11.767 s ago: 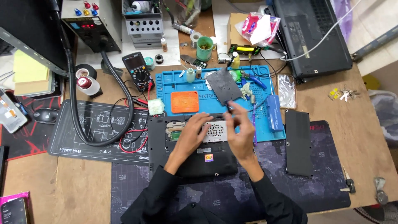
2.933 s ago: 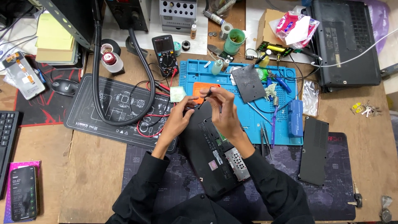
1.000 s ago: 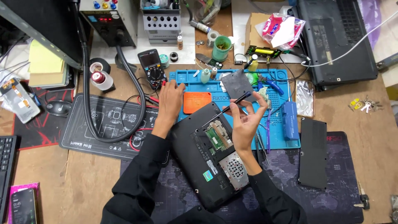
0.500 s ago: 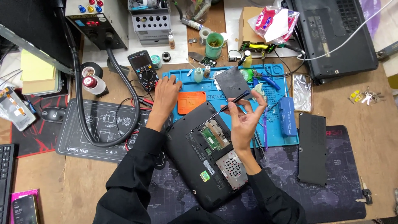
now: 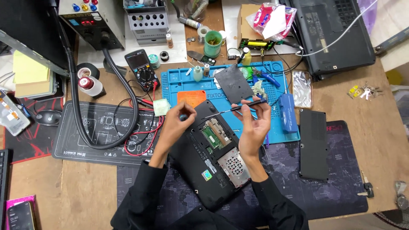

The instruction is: Disassembling, inspecting, and reassembling a laptop computer on a repair bench, including handling the battery and internal components.

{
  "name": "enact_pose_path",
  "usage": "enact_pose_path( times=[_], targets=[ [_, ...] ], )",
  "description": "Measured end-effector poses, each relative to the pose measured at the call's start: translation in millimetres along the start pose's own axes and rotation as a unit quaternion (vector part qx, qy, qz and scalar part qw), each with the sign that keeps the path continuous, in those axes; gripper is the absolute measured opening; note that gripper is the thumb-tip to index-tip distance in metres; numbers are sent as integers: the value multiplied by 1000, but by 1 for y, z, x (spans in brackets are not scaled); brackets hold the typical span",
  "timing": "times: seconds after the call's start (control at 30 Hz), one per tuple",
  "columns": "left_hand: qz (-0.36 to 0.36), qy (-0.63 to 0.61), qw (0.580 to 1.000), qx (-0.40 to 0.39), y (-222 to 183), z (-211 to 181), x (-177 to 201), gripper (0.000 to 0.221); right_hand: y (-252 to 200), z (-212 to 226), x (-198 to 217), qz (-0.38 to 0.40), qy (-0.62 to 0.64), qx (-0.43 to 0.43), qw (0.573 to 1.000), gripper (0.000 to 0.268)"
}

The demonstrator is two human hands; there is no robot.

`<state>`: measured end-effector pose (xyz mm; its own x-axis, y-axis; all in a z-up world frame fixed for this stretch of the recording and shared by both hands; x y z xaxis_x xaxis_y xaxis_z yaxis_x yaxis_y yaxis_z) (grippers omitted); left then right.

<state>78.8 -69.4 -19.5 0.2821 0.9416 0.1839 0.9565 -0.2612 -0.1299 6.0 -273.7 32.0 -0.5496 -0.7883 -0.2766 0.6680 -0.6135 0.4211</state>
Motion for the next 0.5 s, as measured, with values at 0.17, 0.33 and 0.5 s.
enact_pose_path(
  times=[0.17, 0.33, 0.5],
  targets=[
    [30, -188, 981, 46, -18, 10, -11, 15, -8, 5, 14, -32, 25, -4, 999, 32],
    [27, -243, 967, 74, -31, 2, -21, 18, -13, 11, 14, -35, 34, -11, 999, 30],
    [17, -255, 964, 72, -36, 1, -21, 15, -18, 14, 10, -34, 36, -22, 999, 31]
  ],
)
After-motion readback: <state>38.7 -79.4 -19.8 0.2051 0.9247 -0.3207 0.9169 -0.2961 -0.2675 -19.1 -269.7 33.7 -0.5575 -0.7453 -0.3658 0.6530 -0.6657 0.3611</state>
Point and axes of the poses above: each hand's wrist, its own y-axis towards the middle knuckle, its own x-axis out of the back of the hand, z = x × y, the point moved 2 cm from there along y, towards the middle knuckle, and after that the axes turned 15 degrees about x, right-handed, at the moved point
